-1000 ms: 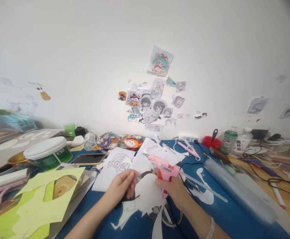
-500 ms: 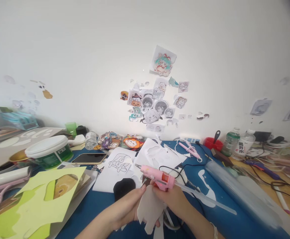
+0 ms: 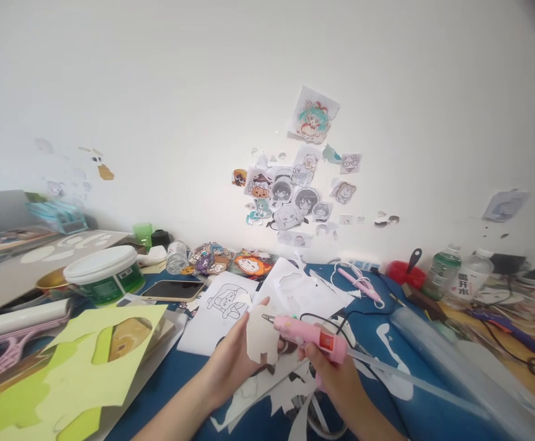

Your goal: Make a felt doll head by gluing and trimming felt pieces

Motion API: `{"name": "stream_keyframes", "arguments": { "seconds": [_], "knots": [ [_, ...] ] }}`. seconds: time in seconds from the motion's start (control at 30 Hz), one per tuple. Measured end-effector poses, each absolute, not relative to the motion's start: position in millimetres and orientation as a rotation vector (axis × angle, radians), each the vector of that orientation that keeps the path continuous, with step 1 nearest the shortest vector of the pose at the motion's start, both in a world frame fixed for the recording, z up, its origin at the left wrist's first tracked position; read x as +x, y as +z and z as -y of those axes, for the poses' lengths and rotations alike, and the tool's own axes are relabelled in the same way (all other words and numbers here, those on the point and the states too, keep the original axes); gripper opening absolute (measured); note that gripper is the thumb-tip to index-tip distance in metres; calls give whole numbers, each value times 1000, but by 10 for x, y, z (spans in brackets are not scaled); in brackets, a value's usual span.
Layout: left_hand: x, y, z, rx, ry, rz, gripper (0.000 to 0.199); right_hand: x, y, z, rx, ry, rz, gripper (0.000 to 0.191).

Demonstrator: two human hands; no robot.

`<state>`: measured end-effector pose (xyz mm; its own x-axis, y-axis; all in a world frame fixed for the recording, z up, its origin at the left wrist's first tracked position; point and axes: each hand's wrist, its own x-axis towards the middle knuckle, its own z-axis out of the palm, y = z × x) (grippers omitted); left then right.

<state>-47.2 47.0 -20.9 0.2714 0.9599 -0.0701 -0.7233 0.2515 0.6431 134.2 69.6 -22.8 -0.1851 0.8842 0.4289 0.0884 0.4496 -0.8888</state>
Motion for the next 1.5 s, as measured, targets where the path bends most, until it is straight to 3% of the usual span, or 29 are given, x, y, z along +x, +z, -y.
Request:
{"name": "stream_keyframes", "arguments": {
  "seconds": [1.17, 1.5],
  "knots": [
    [-458, -197, -401, 562, 1287, -485, 59, 1282, -318, -668, -1128, 805, 1804, 33],
    [-461, -200, -399, 574, 1250, -609, 53, 1303, -344, -689, -994, 717, 1830, 30]
  ]
}}
